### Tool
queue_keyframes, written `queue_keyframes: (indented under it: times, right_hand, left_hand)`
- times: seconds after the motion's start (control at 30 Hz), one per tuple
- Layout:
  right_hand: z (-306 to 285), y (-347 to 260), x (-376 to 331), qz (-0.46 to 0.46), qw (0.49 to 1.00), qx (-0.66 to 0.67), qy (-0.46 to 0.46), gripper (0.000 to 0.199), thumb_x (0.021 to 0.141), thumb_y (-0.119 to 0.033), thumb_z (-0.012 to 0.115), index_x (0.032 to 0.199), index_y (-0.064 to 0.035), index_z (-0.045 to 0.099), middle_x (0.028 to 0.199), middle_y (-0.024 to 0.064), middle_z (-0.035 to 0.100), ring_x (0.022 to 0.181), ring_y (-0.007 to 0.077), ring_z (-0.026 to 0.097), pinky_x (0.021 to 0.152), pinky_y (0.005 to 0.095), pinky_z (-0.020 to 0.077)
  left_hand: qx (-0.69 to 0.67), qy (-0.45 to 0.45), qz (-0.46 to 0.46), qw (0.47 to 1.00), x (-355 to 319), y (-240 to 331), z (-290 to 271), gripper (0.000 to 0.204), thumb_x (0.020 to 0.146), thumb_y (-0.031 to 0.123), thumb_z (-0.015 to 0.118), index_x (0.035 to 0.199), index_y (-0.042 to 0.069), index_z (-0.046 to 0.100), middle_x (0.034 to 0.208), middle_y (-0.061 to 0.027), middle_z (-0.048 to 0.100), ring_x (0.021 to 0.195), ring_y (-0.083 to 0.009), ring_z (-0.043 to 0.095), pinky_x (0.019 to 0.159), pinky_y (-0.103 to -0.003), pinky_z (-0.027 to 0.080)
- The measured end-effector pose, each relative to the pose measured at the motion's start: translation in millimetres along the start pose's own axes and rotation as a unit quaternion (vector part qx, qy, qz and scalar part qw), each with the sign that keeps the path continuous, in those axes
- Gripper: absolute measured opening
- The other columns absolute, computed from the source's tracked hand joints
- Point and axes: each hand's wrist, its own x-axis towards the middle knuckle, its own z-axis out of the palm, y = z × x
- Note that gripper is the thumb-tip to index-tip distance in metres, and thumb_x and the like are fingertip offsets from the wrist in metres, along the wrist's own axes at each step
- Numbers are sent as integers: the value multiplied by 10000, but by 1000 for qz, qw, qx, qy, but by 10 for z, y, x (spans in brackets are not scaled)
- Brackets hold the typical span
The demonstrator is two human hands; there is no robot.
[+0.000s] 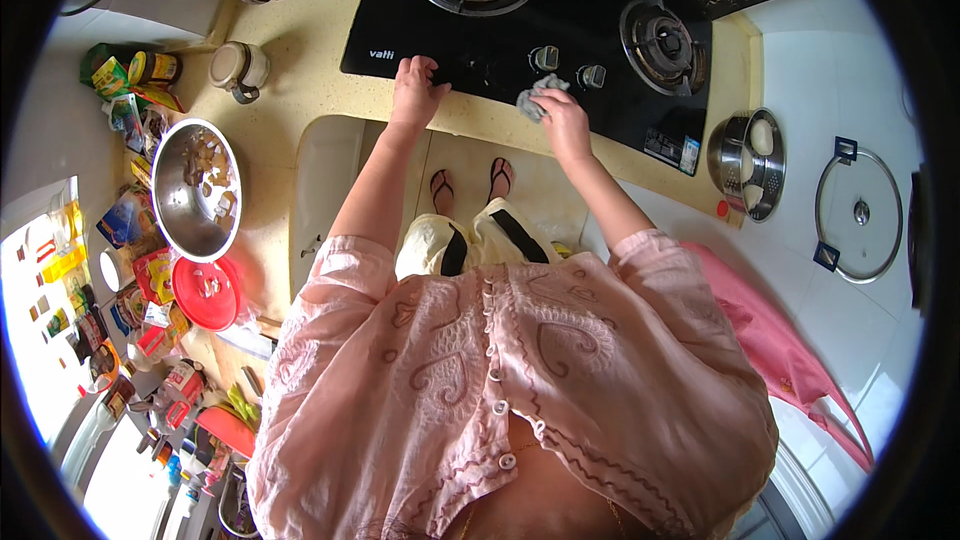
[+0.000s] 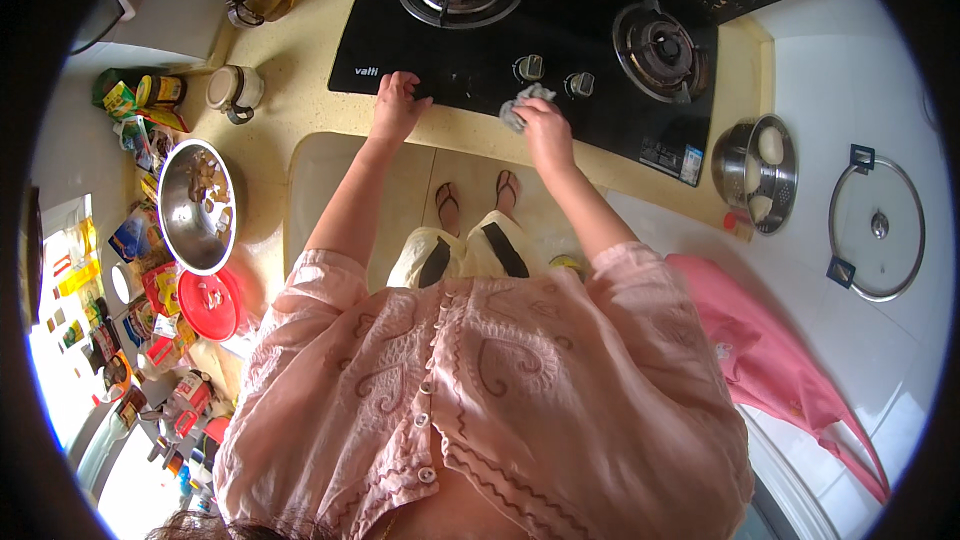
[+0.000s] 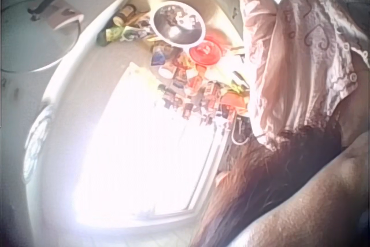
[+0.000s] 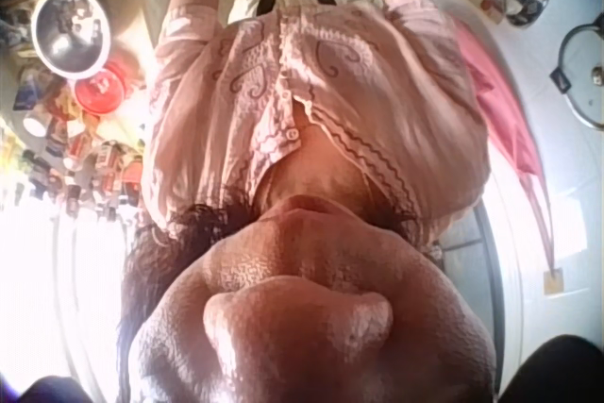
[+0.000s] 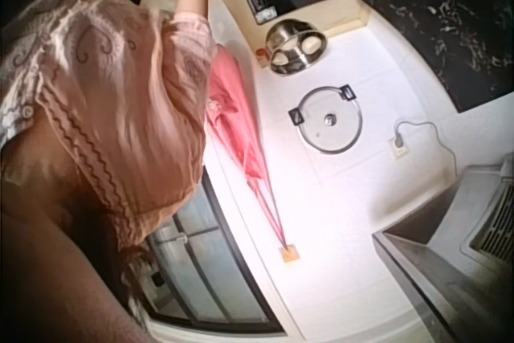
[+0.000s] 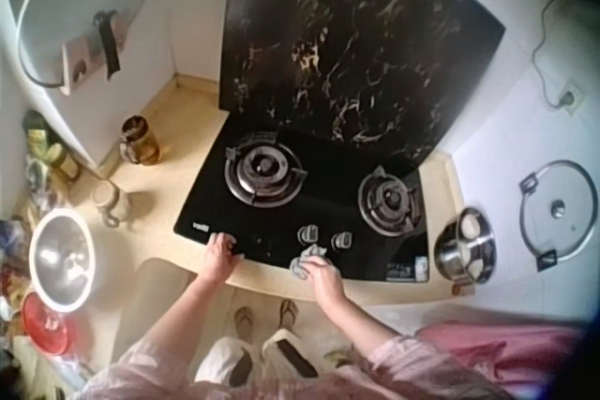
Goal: The person cleans a gas stove top using a steel wool scrubber and a cloth. They scrub the surface and burners, rinse the scrubber at the sink, and then wipe the stove dry with a cloth.
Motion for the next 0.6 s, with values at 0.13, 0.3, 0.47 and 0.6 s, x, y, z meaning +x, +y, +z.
queue_keyframes:
  times: [0.13, 0.3, 0.47, 0.6]
  right_hand:
    - [232, -226, 219, -42, 999, -9, 6, 305, 668, 48, 530, 911, -88, 655, 1047, 43, 594, 957, 245, 561, 808, 325, 485]
    - [327, -377, 440, -47, 999, 11, 3, 319, 673, 52, 553, 946, -89, 642, 1013, 68, 596, 960, 251, 557, 808, 324, 473]
    - [99, -211, 217, 14, 999, 37, 13, 325, 658, 89, 570, 946, -47, 632, 1054, 97, 581, 947, 273, 567, 818, 331, 473]
    - [158, -137, 179, -17, 999, 3, 26, 337, 636, 105, 553, 926, -47, 635, 1048, 86, 589, 941, 274, 568, 813, 332, 477]
  left_hand:
    - [-9, -1, -5, 1000, 10, -9, 5, 427, 603, 40, 745, 955, 63, 505, 847, -70, 471, 702, -174, 488, 641, -280, 467]
    - [2, 0, -1, 1000, 21, -7, 22, 425, 602, 48, 744, 955, 59, 506, 848, -73, 474, 698, -173, 491, 646, -280, 467]
    - [-9, 9, -2, 1000, -5, 13, -4, 417, 590, 17, 738, 938, 55, 510, 857, -76, 471, 714, -193, 497, 649, -294, 471]
    - [-6, 6, -12, 1000, 7, 2, -6, 424, 606, 39, 740, 964, 54, 513, 862, -75, 477, 716, -176, 499, 659, -284, 470]
